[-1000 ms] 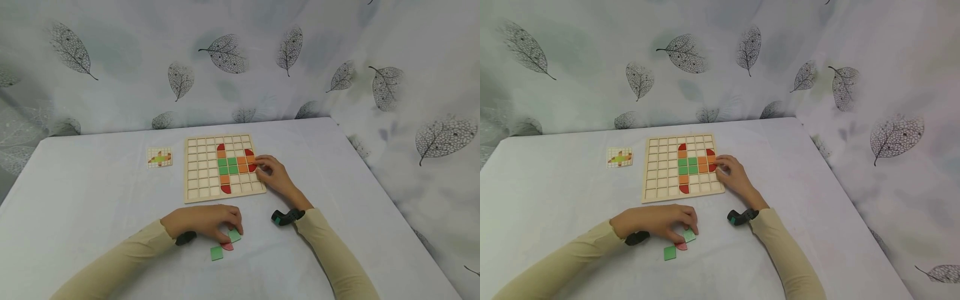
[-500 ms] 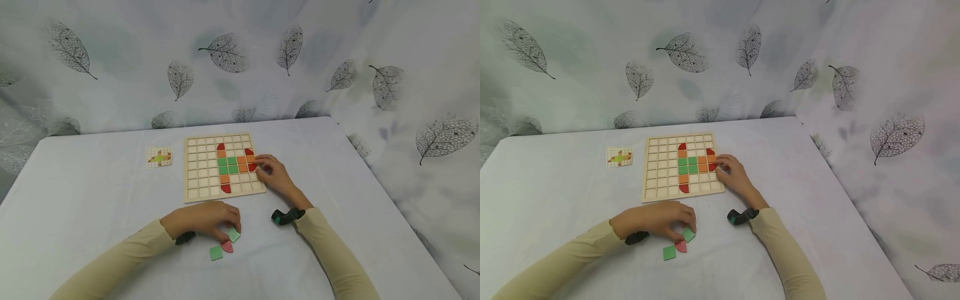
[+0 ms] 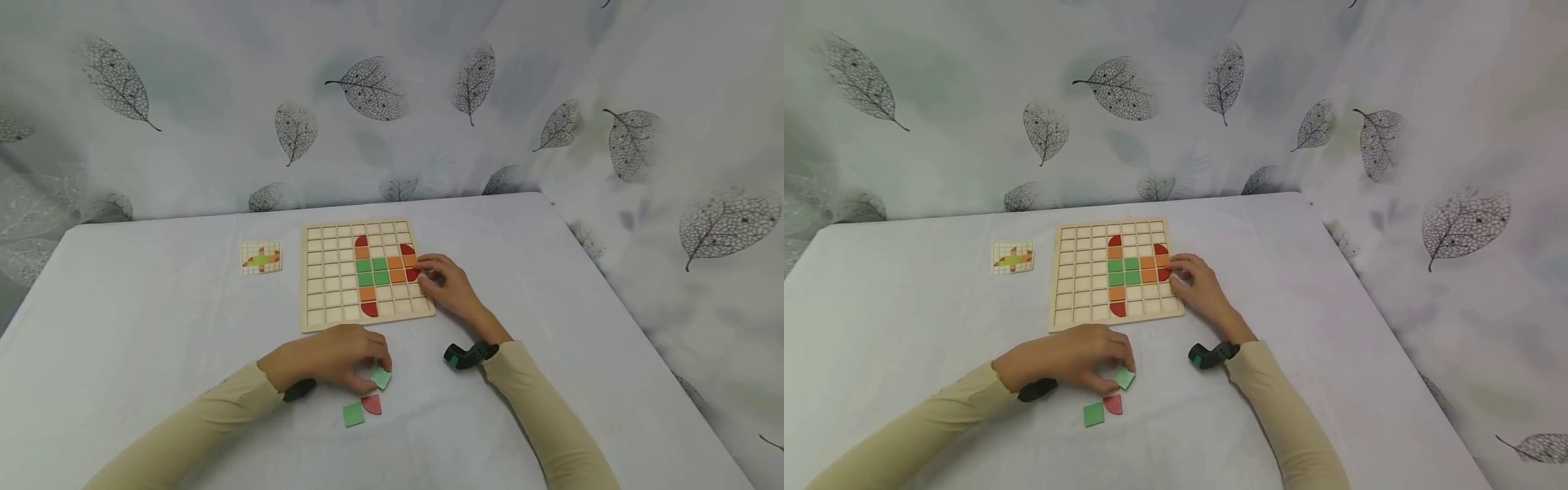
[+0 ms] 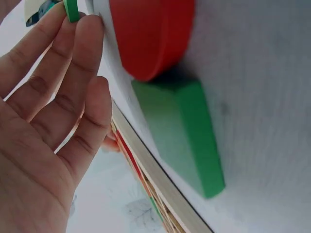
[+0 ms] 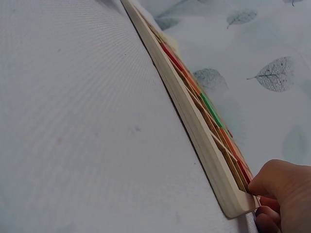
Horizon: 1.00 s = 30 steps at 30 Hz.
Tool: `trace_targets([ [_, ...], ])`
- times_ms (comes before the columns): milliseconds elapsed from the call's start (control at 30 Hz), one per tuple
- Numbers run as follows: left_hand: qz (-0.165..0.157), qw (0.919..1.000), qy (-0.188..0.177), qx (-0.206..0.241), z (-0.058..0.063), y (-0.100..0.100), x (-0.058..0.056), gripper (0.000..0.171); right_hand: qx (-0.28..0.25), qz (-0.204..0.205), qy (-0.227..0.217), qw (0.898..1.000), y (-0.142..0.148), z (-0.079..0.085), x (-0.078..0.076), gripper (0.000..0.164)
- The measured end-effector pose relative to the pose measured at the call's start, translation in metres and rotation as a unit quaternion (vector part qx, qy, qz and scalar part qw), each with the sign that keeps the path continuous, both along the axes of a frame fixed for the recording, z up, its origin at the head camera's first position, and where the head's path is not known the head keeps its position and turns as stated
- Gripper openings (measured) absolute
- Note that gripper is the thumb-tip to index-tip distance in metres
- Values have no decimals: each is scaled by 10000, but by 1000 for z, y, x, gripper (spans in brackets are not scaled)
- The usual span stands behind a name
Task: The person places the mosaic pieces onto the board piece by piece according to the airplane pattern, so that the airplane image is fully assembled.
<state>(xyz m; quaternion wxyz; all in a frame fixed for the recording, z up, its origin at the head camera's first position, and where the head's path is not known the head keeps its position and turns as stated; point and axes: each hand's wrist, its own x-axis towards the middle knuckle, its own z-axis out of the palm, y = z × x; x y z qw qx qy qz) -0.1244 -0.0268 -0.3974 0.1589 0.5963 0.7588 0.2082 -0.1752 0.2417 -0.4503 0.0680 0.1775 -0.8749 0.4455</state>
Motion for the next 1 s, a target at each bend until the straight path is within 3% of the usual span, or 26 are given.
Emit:
trace_targets([
  [267, 179, 9989, 340, 284, 1, -7, -6, 22, -32, 12, 68, 10000, 0, 2, 0, 28],
  [567, 662, 9962, 520, 227, 6, -15, -13, 21, 12, -45, -40, 10000, -1, 1, 0, 29],
  [833, 1063, 9863, 983, 795, 0, -22, -24, 21, -9, -86, -126, 9999, 0, 0, 0, 29],
  [1000, 1371, 9776, 1198, 1057, 2, -24, -29, 22, -33, -68, -154, 9999, 0, 0, 0, 29],
])
